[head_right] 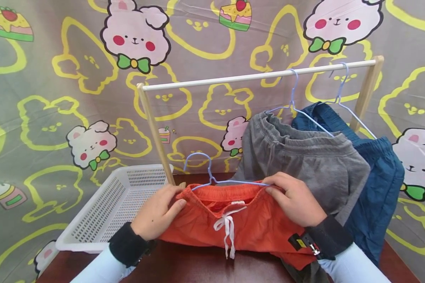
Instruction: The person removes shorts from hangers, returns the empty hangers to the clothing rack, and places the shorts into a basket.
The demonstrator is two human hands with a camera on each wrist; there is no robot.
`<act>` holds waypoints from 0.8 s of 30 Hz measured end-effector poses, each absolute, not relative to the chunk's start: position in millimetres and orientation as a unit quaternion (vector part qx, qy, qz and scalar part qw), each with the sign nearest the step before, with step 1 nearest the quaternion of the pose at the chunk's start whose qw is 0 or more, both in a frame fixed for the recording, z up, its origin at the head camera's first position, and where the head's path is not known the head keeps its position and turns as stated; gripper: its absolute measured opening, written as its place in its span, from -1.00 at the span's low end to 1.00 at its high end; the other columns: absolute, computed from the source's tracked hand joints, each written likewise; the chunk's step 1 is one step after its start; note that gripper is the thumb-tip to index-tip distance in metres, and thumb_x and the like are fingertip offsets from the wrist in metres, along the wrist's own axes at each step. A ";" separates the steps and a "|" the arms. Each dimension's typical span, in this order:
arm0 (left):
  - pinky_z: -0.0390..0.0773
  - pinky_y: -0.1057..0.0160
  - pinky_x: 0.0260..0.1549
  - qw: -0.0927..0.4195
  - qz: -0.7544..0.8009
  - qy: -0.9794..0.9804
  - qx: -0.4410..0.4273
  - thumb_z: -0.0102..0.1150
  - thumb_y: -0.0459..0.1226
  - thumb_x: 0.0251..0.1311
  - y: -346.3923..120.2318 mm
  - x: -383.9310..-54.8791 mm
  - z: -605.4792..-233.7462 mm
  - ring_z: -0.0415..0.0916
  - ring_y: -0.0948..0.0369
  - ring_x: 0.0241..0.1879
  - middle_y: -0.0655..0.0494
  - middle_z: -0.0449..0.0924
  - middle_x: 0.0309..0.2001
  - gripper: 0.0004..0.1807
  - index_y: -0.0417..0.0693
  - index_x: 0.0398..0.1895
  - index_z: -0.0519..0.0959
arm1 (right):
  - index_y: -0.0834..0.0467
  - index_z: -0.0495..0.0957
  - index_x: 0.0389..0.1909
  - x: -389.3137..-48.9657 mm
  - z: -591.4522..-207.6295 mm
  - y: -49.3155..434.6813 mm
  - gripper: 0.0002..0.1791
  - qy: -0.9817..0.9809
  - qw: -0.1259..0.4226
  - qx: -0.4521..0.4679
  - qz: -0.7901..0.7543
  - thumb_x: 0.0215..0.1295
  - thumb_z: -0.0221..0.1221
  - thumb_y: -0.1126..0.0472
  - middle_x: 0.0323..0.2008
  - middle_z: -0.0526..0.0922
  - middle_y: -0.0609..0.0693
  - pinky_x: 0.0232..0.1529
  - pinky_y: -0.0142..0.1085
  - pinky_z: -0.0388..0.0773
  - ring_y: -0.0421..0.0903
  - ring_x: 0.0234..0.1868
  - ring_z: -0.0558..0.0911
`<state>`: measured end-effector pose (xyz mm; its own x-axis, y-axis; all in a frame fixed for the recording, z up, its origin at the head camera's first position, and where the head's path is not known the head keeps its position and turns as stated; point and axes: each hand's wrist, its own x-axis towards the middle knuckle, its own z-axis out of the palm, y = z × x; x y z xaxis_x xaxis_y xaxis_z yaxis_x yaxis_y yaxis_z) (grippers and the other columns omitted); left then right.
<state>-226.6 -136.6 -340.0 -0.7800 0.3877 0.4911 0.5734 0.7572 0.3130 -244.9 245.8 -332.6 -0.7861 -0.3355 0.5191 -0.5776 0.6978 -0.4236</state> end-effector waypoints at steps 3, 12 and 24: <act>0.51 0.21 -0.31 0.220 -0.211 -0.920 -0.248 0.08 0.00 0.46 -132.5 -226.8 -347.0 0.40 0.29 -0.35 0.30 0.43 -0.33 -0.78 0.08 -0.16 0.52 | -0.08 0.66 -0.06 -244.3 -332.7 244.7 -0.78 -0.899 0.203 0.255 0.294 0.41 0.23 0.30 -0.18 0.64 -0.22 -0.13 -0.11 0.56 -0.18 -0.18 0.57; 0.27 0.31 -0.65 0.252 -0.194 -0.911 -0.263 0.04 -0.03 0.50 -123.2 -225.8 -349.8 0.26 0.32 -0.63 0.31 0.15 -0.63 -0.74 0.08 -0.33 0.35 | -0.07 0.67 -0.04 -242.6 -331.4 241.4 -0.77 -0.898 0.204 0.255 0.296 0.42 0.21 0.31 -0.16 0.65 -0.21 -0.13 -0.11 0.59 -0.17 -0.18 0.58; 0.26 0.33 -0.64 0.264 -0.197 -0.899 -0.288 0.10 -0.04 0.46 -116.6 -226.8 -334.8 0.22 0.33 -0.65 0.32 0.13 -0.65 -0.71 0.09 -0.39 0.35 | -0.11 0.67 -0.04 -242.8 -329.6 244.2 -0.73 -0.892 0.227 0.278 0.276 0.36 0.28 0.30 -0.16 0.64 -0.25 -0.14 -0.16 0.60 -0.23 -0.19 0.56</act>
